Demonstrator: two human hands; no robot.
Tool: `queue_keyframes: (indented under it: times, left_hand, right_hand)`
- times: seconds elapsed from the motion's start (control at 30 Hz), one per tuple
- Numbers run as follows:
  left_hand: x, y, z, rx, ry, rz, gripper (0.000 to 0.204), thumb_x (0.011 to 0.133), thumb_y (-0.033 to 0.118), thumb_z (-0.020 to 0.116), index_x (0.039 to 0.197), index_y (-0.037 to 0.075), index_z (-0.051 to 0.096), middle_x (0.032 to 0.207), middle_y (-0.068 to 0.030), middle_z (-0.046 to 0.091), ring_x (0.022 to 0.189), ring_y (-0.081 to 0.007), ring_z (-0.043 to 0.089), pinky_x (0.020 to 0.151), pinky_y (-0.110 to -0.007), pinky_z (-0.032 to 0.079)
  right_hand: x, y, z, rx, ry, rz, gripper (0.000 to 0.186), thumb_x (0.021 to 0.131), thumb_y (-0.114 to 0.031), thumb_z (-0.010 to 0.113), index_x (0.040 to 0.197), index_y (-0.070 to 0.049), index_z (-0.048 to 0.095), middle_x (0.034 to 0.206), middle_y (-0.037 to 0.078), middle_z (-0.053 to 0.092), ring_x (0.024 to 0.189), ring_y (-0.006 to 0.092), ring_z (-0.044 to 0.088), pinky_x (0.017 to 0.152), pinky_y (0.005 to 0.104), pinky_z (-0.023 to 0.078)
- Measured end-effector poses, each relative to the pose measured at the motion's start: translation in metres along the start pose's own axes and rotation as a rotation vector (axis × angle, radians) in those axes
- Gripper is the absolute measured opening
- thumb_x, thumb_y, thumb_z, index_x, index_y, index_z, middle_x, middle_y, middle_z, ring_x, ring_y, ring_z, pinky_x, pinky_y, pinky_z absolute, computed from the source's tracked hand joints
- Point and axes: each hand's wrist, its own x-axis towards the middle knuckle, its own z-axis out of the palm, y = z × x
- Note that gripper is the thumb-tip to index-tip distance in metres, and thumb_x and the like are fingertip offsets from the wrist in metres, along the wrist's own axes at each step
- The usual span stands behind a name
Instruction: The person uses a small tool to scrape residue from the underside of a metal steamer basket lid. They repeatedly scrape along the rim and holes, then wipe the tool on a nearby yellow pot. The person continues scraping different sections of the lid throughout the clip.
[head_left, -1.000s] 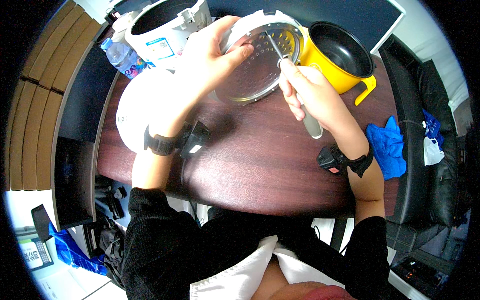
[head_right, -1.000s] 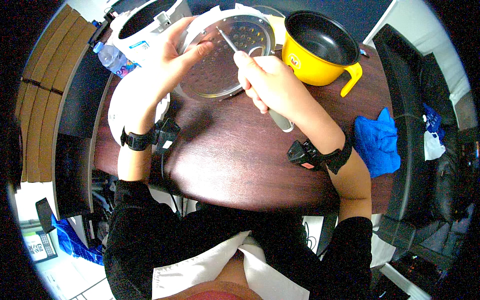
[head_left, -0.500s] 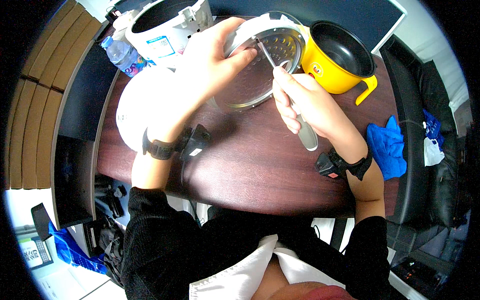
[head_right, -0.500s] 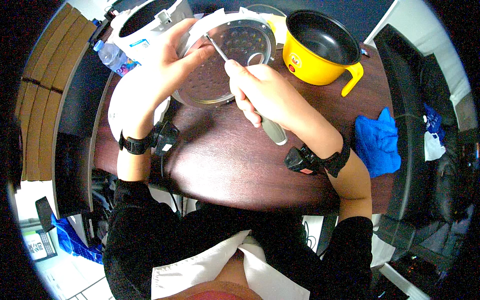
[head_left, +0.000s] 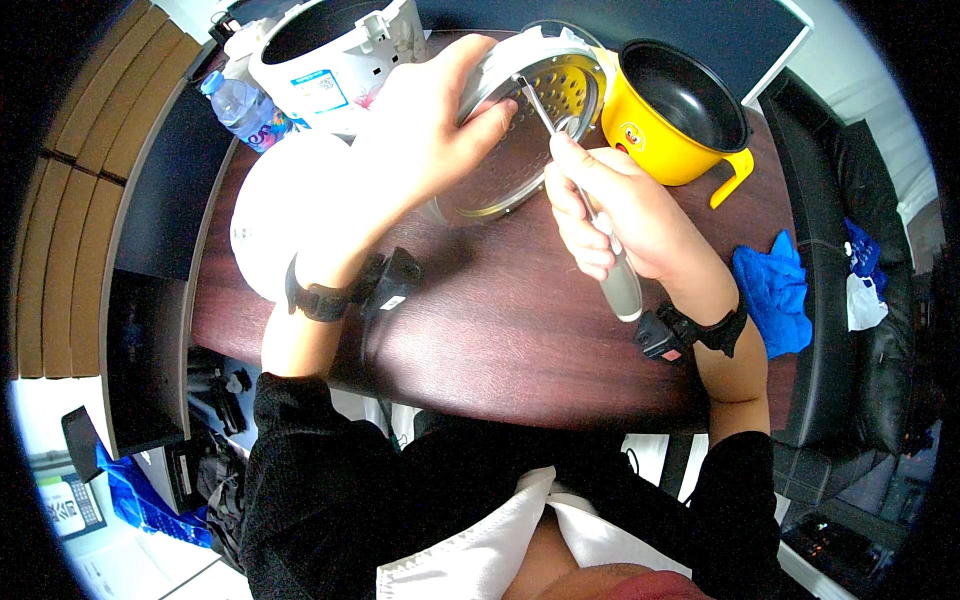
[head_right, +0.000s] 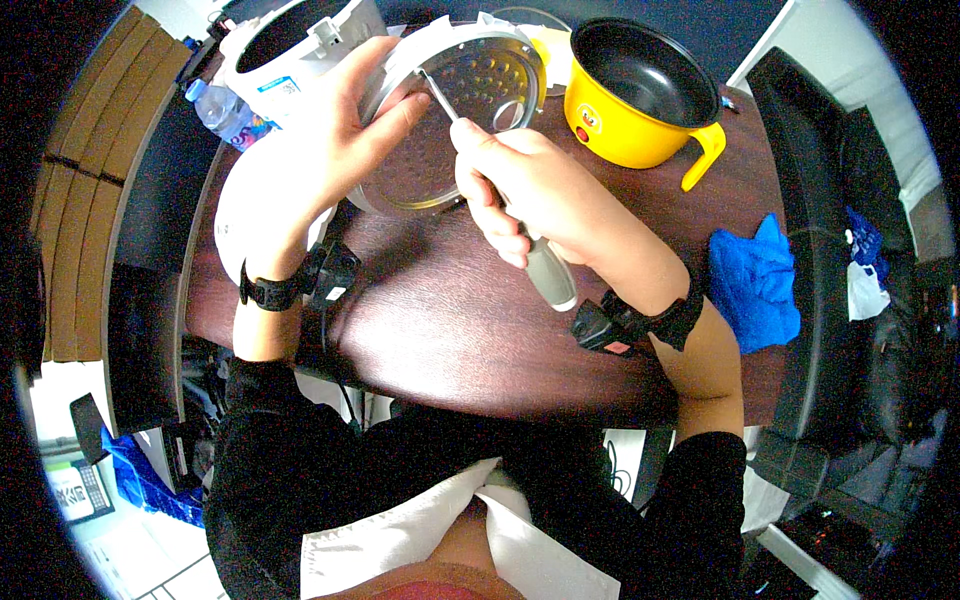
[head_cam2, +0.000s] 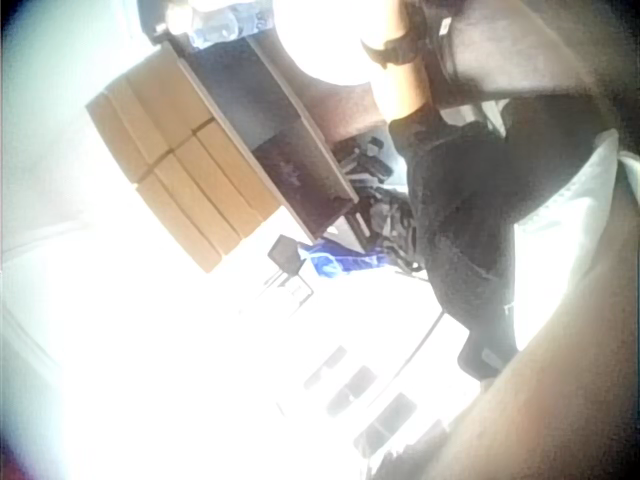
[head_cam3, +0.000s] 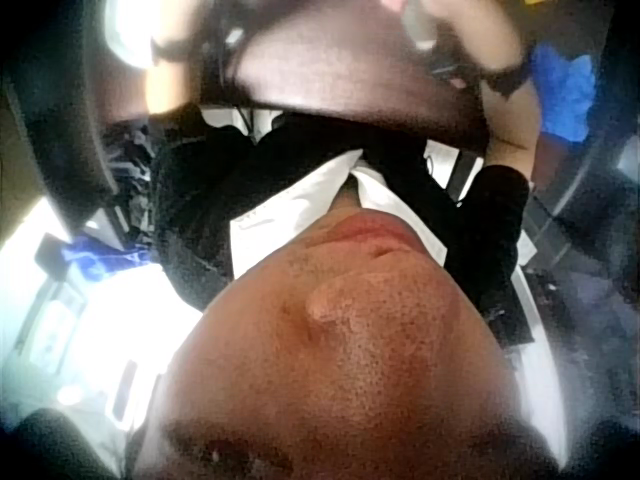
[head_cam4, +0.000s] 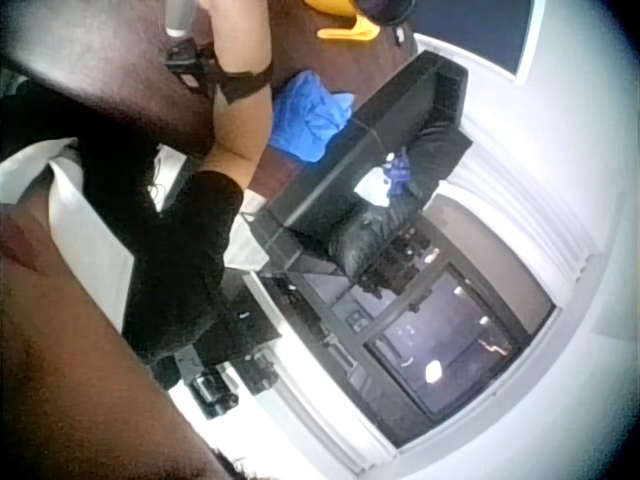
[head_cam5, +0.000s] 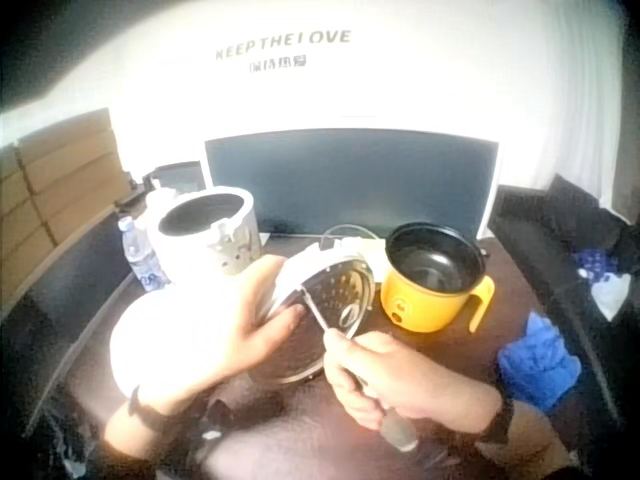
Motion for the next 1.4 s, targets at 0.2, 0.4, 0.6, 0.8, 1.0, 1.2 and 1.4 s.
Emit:
queue_keyframes:
  times: [0.2, 0.4, 0.6, 0.8, 1.0, 1.2, 1.4]
  left_hand:
    - [0.0, 0.0, 0.002, 0.016, 0.023, 0.028, 0.04, 0.078, 0.02, 0.065, 0.112, 0.002, 0.054, 0.077, -0.0226, 0.063, 0.072, -0.037, 0.064, 0.065, -0.041, 0.051]
    - [-0.003, -0.001, 0.004, 0.046, 0.051, 0.05, 0.04, 0.079, 0.02, 0.065, 0.113, 0.002, 0.054, 0.079, -0.0226, 0.063, 0.072, -0.0373, 0.064, 0.065, -0.041, 0.051]
    - [-0.003, 0.008, 0.005, -0.038, -0.01, -0.042, 0.041, 0.079, 0.022, 0.064, 0.113, 0.001, 0.054, 0.081, -0.0244, 0.063, 0.074, -0.0378, 0.064, 0.065, -0.041, 0.051]
    - [-0.004, 0.009, 0.007, -0.046, -0.008, -0.022, 0.039, 0.08, 0.021, 0.065, 0.112, 0.001, 0.053, 0.077, -0.0246, 0.062, 0.07, -0.0383, 0.063, 0.061, -0.042, 0.051]
    - [-0.005, 0.016, 0.007, -0.026, 0.011, 0.026, 0.037, 0.079, 0.018, 0.065, 0.109, 0.001, 0.051, 0.071, -0.0232, 0.061, 0.066, -0.0387, 0.062, 0.058, -0.042, 0.05]
    - [-0.006, 0.022, 0.005, 0.012, -0.001, 0.014, 0.035, 0.079, 0.016, 0.064, 0.106, 0.0, 0.05, 0.068, -0.0223, 0.059, 0.064, -0.0385, 0.061, 0.058, -0.043, 0.049]
    - [-0.008, 0.02, 0.007, 0.034, 0.016, 0.049, 0.034, 0.078, 0.016, 0.064, 0.104, 0.001, 0.049, 0.065, -0.0205, 0.058, 0.063, -0.0381, 0.06, 0.059, -0.044, 0.048]
  right_hand:
    - [0.006, -0.002, -0.013, -0.447, 0.153, -0.116, 0.052, 0.097, -0.041, 0.04, 0.058, -0.007, 0.047, 0.044, 0.006, 0.046, 0.034, 0.0185, 0.045, 0.036, 0.0315, 0.039]
    - [0.006, -0.001, -0.015, -1.34, 0.651, -0.676, 0.04, 0.092, -0.033, 0.05, 0.07, 0.0, 0.059, 0.059, 0.02, 0.057, 0.056, 0.0375, 0.058, 0.053, 0.0439, 0.046]
    - [0.001, -0.011, -0.014, -0.749, 0.35, -0.226, 0.055, 0.094, -0.046, 0.043, 0.06, -0.004, 0.052, 0.046, 0.007, 0.048, 0.039, 0.0183, 0.048, 0.042, 0.0315, 0.04]
    - [0.005, -0.008, -0.014, -0.45, 0.218, -0.124, 0.054, 0.094, -0.052, 0.039, 0.059, -0.012, 0.04, 0.044, -0.004, 0.035, 0.035, 0.0065, 0.038, 0.035, 0.0223, 0.031]
    - [-0.001, -0.009, -0.003, -0.237, 0.17, -0.108, 0.046, 0.096, -0.046, 0.04, 0.064, -0.013, 0.041, 0.048, -0.007, 0.03, 0.035, 0.0048, 0.028, 0.034, 0.0209, 0.03]
    - [0.001, -0.005, -0.005, -0.14, 0.113, -0.119, 0.042, 0.097, -0.043, 0.04, 0.067, -0.014, 0.042, 0.05, -0.007, 0.031, 0.036, 0.0042, 0.027, 0.033, 0.0208, 0.028]
    - [0.003, -0.003, -0.003, -0.276, 0.181, -0.166, 0.043, 0.097, -0.041, 0.04, 0.068, -0.01, 0.045, 0.051, -0.006, 0.035, 0.036, 0.0051, 0.03, 0.033, 0.0223, 0.027]
